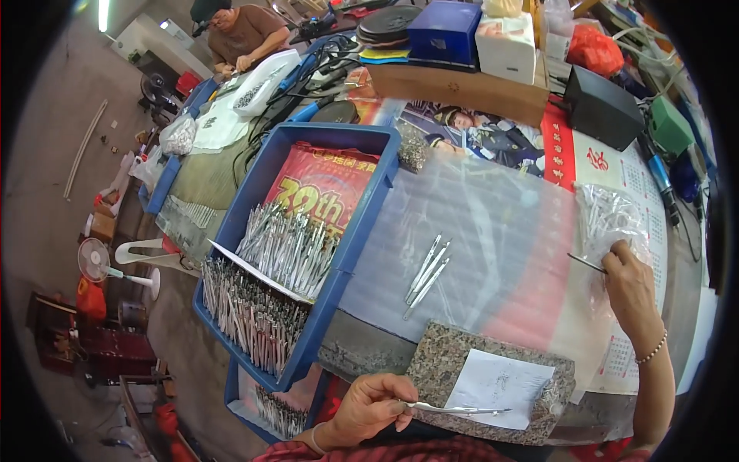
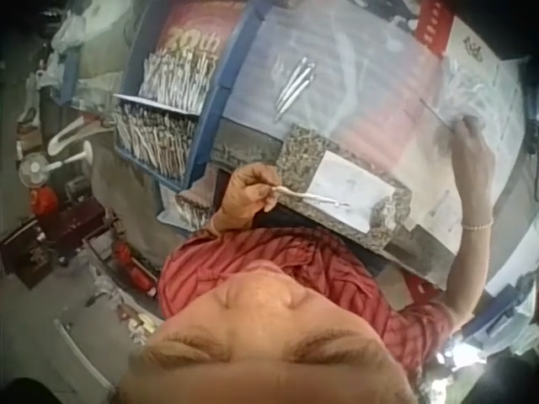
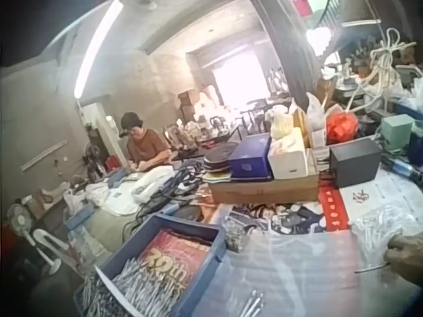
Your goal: Inspecting and assembling small metal tweezers at a workshop station.
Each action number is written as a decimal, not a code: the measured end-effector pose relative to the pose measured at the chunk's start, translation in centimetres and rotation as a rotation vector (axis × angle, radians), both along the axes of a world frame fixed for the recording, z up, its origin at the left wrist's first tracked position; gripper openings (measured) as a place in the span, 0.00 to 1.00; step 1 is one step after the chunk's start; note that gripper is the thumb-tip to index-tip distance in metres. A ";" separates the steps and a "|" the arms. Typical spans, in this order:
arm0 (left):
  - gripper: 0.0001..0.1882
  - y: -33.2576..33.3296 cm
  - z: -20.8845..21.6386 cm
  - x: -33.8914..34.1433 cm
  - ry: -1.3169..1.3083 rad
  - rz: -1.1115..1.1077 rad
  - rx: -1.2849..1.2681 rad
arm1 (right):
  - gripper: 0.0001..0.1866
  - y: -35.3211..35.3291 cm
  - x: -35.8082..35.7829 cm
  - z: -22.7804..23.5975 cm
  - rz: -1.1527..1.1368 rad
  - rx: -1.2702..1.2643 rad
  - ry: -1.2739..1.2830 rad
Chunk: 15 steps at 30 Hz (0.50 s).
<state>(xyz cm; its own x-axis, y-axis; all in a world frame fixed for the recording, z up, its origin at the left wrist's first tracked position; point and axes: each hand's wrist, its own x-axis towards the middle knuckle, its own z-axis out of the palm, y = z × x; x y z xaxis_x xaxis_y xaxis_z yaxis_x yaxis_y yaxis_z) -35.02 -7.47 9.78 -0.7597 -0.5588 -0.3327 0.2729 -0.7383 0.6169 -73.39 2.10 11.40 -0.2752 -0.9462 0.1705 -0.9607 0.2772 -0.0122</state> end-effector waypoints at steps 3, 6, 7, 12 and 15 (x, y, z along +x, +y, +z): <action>0.04 -0.7 0.2 -0.5 0.028 -0.056 -0.043 | 0.08 0.9 0.4 1.2 -0.075 -0.033 -0.082; 0.06 -0.4 0.8 -0.3 0.048 -0.037 -0.085 | 0.09 0.4 1.3 1.7 -0.076 -0.080 -0.179; 0.07 -0.3 0.8 -0.4 0.074 -0.028 -0.078 | 0.08 0.8 1.6 2.2 -0.093 -0.101 -0.199; 0.07 1.3 0.9 0.8 0.214 -0.080 -0.146 | 0.05 4.3 3.9 3.7 -0.142 -0.116 -0.197; 0.07 2.3 1.0 1.0 0.236 -0.105 -0.173 | 0.07 6.3 5.6 4.5 -0.121 -0.174 -0.197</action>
<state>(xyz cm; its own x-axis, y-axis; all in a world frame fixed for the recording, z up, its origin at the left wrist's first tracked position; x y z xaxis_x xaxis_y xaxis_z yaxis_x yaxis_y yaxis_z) -34.03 -5.20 10.77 -0.8610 -0.5064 -0.0472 0.3513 -0.6593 0.6647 -67.80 8.44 15.87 -0.4281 -0.8657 0.2593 -0.8952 0.3670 -0.2529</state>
